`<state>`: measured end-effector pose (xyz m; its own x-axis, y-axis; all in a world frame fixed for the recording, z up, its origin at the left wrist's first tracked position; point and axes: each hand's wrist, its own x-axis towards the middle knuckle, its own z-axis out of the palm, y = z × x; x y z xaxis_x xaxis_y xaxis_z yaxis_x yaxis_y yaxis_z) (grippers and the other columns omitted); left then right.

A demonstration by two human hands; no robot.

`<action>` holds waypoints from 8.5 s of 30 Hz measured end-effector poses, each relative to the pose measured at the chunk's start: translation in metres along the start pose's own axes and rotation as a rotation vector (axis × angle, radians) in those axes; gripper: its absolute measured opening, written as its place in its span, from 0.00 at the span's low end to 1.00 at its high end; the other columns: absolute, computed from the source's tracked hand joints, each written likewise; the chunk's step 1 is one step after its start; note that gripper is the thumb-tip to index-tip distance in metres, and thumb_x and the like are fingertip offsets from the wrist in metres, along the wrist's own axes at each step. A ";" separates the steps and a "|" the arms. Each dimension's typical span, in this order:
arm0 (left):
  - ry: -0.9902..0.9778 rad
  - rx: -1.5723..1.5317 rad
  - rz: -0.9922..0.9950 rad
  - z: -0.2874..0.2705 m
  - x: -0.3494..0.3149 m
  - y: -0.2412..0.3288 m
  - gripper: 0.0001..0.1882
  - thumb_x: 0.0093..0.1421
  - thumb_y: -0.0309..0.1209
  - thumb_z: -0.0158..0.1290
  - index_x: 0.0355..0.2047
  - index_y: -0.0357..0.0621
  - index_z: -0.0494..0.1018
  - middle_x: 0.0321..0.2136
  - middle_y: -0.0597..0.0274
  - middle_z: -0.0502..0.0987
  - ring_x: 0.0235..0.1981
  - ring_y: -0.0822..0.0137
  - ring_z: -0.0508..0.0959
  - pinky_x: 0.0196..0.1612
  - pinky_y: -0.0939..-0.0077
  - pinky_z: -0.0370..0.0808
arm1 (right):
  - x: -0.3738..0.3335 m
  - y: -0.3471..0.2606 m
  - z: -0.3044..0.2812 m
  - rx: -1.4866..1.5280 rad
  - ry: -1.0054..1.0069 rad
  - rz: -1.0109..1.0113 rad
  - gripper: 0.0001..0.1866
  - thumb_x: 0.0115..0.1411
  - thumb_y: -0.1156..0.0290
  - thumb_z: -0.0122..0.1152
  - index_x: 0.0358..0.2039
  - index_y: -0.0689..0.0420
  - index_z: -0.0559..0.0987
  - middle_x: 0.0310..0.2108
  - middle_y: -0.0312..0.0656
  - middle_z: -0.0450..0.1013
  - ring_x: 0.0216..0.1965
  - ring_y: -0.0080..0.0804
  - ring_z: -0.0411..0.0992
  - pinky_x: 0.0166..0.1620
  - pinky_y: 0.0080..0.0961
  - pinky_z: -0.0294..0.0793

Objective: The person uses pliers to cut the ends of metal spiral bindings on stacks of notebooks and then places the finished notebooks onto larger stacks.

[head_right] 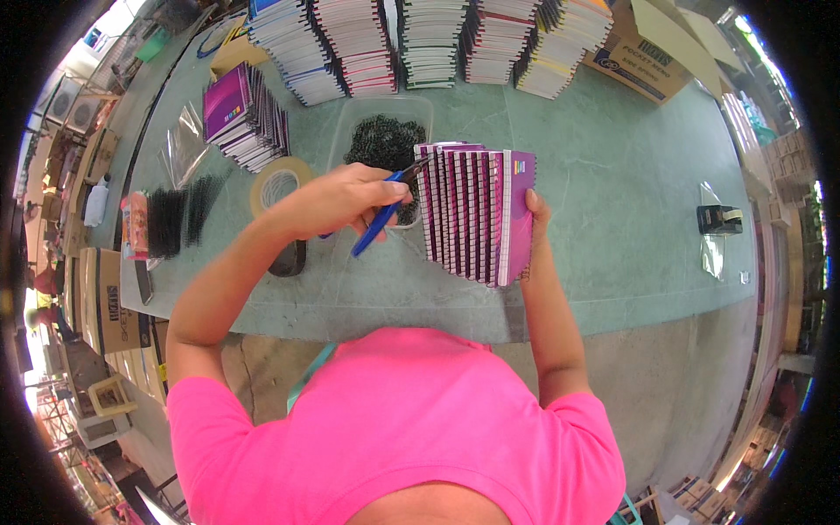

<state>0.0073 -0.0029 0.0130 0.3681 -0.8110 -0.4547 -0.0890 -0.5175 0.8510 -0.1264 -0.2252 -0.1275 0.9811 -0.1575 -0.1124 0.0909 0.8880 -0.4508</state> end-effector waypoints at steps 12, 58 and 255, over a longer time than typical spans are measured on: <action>0.377 0.631 0.341 0.017 0.007 -0.013 0.18 0.57 0.39 0.42 0.33 0.32 0.66 0.29 0.38 0.71 0.31 0.42 0.71 0.33 0.61 0.69 | -0.001 0.002 0.007 -0.053 0.067 0.021 0.33 0.43 0.53 0.61 0.44 0.64 0.70 0.39 0.49 0.72 0.36 0.39 0.73 0.41 0.34 0.75; 0.052 0.453 0.141 0.009 0.007 0.007 0.23 0.59 0.45 0.41 0.35 0.33 0.69 0.26 0.48 0.73 0.34 0.61 0.75 0.38 0.71 0.69 | -0.008 0.002 -0.012 -0.144 0.184 0.112 0.33 0.39 0.54 0.63 0.43 0.64 0.70 0.35 0.48 0.73 0.34 0.40 0.73 0.40 0.34 0.74; 0.541 1.338 0.461 -0.048 -0.011 -0.044 0.22 0.42 0.33 0.56 0.40 0.45 0.66 0.33 0.60 0.69 0.39 0.60 0.69 0.40 0.64 0.62 | 0.022 0.016 0.021 -0.120 0.033 0.177 0.30 0.47 0.55 0.60 0.45 0.63 0.69 0.37 0.47 0.73 0.33 0.36 0.74 0.37 0.31 0.77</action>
<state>0.0516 0.0421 -0.0068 0.3335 -0.9256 0.1788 -0.9289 -0.3551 -0.1055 -0.0994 -0.2056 -0.1190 0.9736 -0.0194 -0.2274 -0.1054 0.8454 -0.5236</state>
